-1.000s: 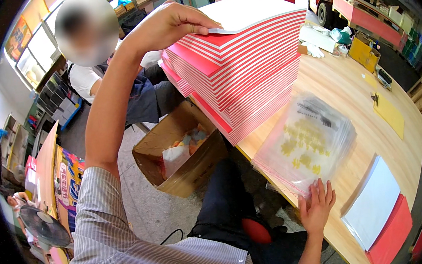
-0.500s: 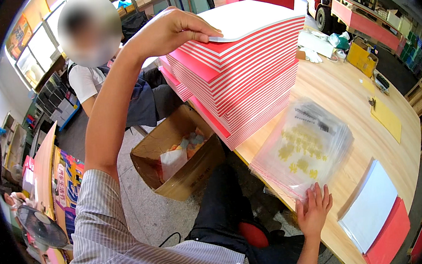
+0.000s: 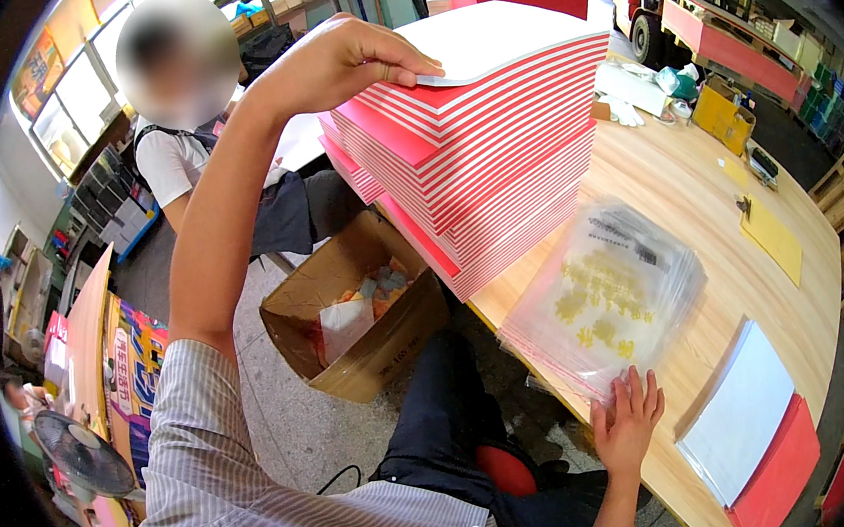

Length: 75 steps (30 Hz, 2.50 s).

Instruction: The person sits at a table and repeatedly inserts white and red folded papers into clear plastic sleeves. They handle the items one at a time, placing the finished units into a stack on the table. The process involves picking up a paper, opening a sleeve, inserting the paper, and stacking the result.

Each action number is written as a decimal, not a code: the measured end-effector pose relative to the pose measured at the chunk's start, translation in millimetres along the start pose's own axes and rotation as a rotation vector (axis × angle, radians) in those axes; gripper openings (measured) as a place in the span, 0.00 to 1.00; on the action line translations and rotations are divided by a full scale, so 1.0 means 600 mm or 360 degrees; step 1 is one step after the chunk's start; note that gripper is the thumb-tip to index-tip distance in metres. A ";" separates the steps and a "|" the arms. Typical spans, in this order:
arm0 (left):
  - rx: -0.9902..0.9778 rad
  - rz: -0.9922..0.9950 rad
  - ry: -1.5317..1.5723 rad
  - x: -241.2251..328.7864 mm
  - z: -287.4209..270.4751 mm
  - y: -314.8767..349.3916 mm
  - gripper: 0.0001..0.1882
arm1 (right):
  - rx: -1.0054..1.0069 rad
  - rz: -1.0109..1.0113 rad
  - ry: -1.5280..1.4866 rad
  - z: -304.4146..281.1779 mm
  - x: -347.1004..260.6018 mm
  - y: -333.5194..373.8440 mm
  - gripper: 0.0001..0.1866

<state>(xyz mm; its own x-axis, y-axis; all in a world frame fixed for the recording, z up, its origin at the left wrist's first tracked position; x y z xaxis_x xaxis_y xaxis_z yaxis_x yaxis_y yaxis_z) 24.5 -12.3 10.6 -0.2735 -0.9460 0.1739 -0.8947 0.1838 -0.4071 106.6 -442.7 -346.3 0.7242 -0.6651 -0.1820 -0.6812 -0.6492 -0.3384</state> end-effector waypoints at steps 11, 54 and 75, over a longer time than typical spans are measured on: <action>0.0007 0.0018 -0.0056 -0.015 0.001 0.002 0.12 | 0.0054 -0.0040 -0.0005 0.005 -0.003 -0.004 0.23; -0.0059 0.0178 0.0118 0.006 -0.004 -0.003 0.08 | -0.0065 -0.0013 0.0013 -0.004 -0.013 -0.013 0.22; -0.0021 0.0038 0.0002 -0.008 -0.007 -0.004 0.10 | 0.1144 -0.0285 -0.1756 -0.198 -0.401 -0.434 0.32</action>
<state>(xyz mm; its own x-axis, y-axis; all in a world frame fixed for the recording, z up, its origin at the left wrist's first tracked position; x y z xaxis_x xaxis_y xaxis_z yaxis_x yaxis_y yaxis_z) 26.7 -7.0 14.6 -0.2956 -0.9409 0.1655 -0.8923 0.2101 -0.3995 96.8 -157.3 -104.8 0.7367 0.2766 -0.6171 -0.6075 -0.1304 -0.7836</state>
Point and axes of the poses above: each hand's wrist, its own y-axis away from the middle knuckle, its own z-axis out of the palm, x = y × z, the point moved 3 cm from there along -y, towards the middle knuckle, and after that the axes turned 6 degrees about y, right-handed, at the moved point
